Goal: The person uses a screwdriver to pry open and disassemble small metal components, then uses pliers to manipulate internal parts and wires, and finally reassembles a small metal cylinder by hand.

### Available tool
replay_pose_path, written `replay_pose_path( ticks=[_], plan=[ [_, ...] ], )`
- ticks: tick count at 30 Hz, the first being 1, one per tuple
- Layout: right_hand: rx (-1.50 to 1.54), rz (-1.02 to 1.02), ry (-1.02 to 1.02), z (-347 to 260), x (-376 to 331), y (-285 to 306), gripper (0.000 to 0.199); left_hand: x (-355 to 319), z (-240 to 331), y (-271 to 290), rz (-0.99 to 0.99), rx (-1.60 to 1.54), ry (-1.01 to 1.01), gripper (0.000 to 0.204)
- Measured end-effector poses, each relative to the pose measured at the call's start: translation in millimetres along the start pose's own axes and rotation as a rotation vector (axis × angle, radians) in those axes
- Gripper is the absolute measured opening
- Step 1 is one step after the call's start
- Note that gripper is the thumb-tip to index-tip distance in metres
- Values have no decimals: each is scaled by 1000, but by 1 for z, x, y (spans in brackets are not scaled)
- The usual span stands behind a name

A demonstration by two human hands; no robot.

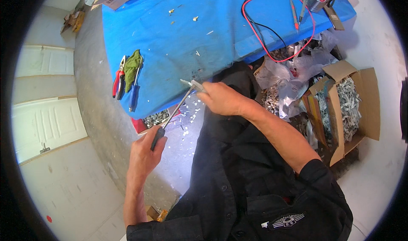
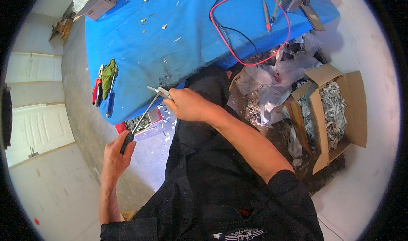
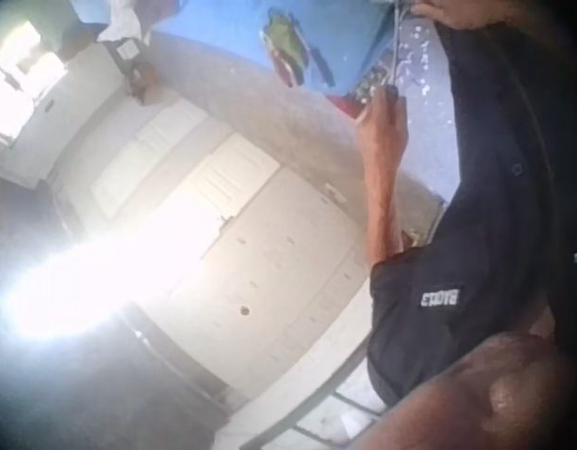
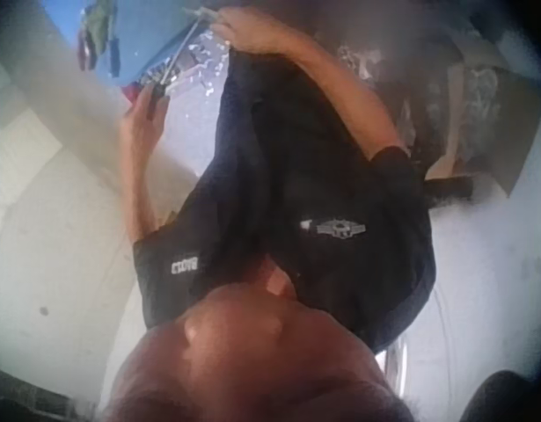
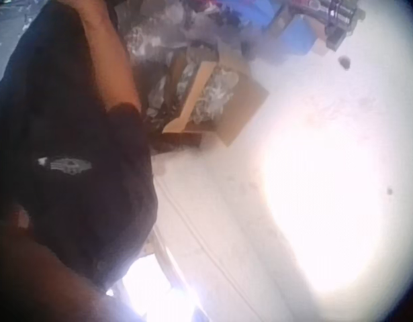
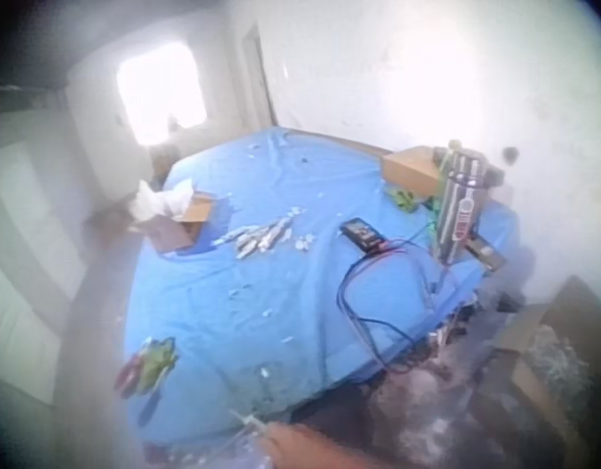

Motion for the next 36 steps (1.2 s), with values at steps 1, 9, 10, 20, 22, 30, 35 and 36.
replay_pose_path(
  ticks=[1, 9, 10, 20, 22, 30, 35, 36],
  plan=[
    [-26, 3, 3, -1, 0, 1, 36, 1, -1, -1, -53, -46, 51, 29],
    [32, -23, -3, 1, -1, 2, 38, 6, -8, -6, -55, -72, 67, 31],
    [62, -29, 9, 6, 1, -1, 39, 6, -14, -14, -55, -74, 67, 32],
    [923, -311, -228, 10, -8, -21, 34, 26, -64, -100, -57, -164, 10, 33],
    [1064, -337, -269, 8, -12, -26, 31, 29, -72, -123, -59, -217, 22, 30],
    [979, -89, -250, 12, -14, -35, 32, 49, -78, -185, 28, -368, 75, 26],
    [627, 100, -118, 16, -6, -37, 35, 38, -73, -190, 99, -389, 100, 29],
    [605, 119, -100, 17, -7, -36, 36, 33, -69, -185, 101, -380, 109, 29]
  ],
)
Point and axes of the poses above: each hand's wrist, its own x-axis towards the middle knuckle, its own y-axis out of the back of the hand, z = x × y, the point moved 8 cm from there along x, towards the middle knuckle, and after that the axes turned 1 degree about -z, right-handed, at the moved point
